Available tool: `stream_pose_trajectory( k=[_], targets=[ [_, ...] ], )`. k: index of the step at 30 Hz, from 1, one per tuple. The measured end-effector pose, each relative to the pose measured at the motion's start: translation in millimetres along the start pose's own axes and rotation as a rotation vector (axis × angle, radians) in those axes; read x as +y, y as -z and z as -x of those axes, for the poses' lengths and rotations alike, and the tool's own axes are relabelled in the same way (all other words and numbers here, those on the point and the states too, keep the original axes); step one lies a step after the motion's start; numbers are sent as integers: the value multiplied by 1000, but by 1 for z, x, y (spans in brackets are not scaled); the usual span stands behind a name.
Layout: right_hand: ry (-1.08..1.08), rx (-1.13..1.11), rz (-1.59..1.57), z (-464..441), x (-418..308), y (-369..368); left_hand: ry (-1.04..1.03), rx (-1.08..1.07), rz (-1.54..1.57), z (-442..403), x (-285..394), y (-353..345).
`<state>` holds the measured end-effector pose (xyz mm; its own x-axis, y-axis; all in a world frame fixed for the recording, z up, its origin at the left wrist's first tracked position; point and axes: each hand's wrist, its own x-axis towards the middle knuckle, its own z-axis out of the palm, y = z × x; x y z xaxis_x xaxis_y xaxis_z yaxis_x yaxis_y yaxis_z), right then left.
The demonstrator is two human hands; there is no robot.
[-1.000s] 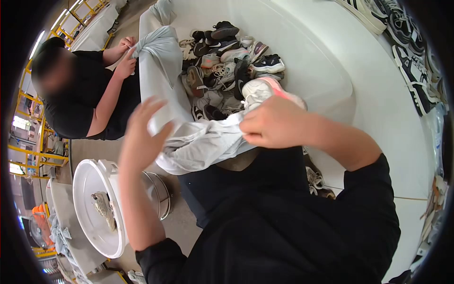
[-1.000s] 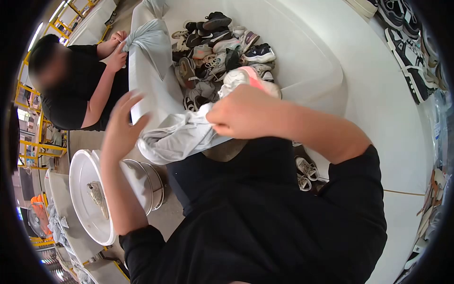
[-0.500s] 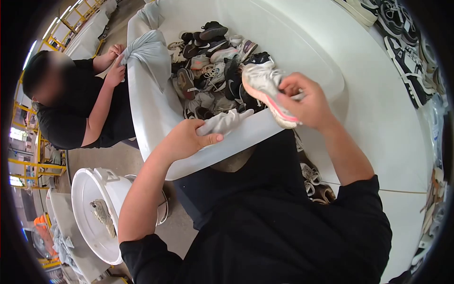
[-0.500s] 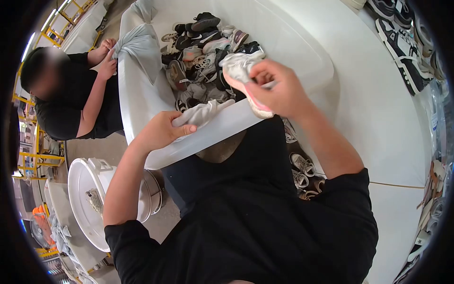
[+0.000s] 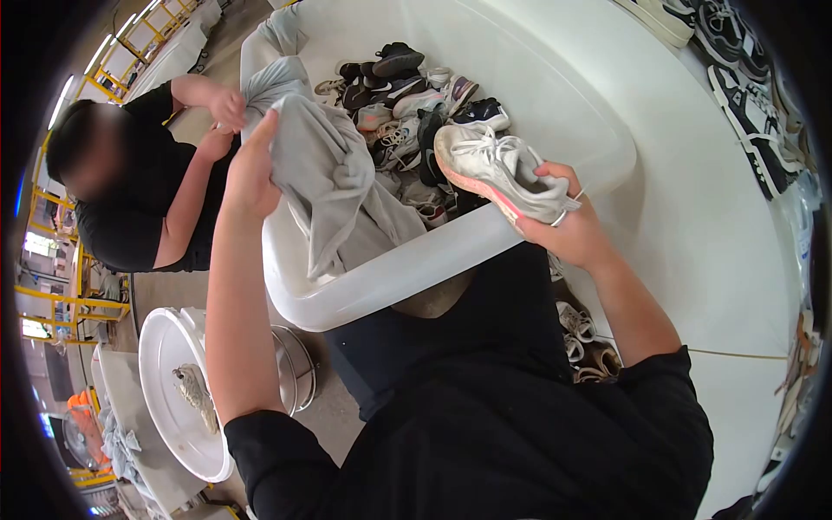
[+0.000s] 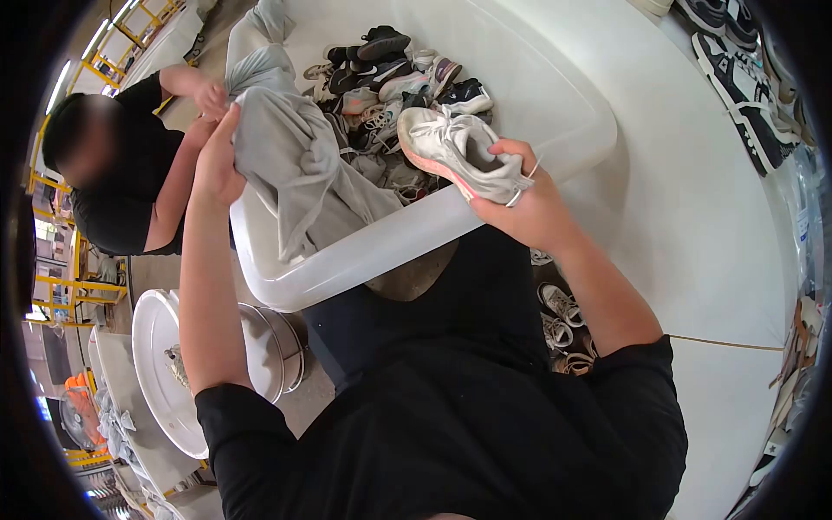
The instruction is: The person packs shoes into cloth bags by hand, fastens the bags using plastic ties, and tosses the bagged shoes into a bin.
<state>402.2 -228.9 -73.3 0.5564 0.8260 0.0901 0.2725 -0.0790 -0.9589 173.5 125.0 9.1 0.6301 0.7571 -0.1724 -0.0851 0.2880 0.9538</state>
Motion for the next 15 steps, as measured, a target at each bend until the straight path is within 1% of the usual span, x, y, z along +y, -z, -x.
stream_pose_trajectory(
  k=[3,6,7,9,11,12,13,15],
  targets=[
    [112,96,-26,-13,-1,3,-9,-31,-58,-16,5,-5],
    [260,91,-112,-25,-37,-3,-161,-22,-233,-23,-16,-21],
    [302,53,-61,-30,-50,-7,-195,-22,-285,-24,-25,-30],
    [386,-19,50,-48,-74,-16,-233,52,-415,-7,-34,-65],
    [317,-82,167,-69,-86,-39,-258,90,-563,11,-35,-93],
    [353,-114,144,-83,-83,-50,-291,105,-578,17,-35,-99],
    [388,-148,116,-93,-76,-63,-264,99,-495,18,-37,-102],
    [311,-180,184,-100,-73,-87,-217,94,-332,19,-40,-104]
  ],
)
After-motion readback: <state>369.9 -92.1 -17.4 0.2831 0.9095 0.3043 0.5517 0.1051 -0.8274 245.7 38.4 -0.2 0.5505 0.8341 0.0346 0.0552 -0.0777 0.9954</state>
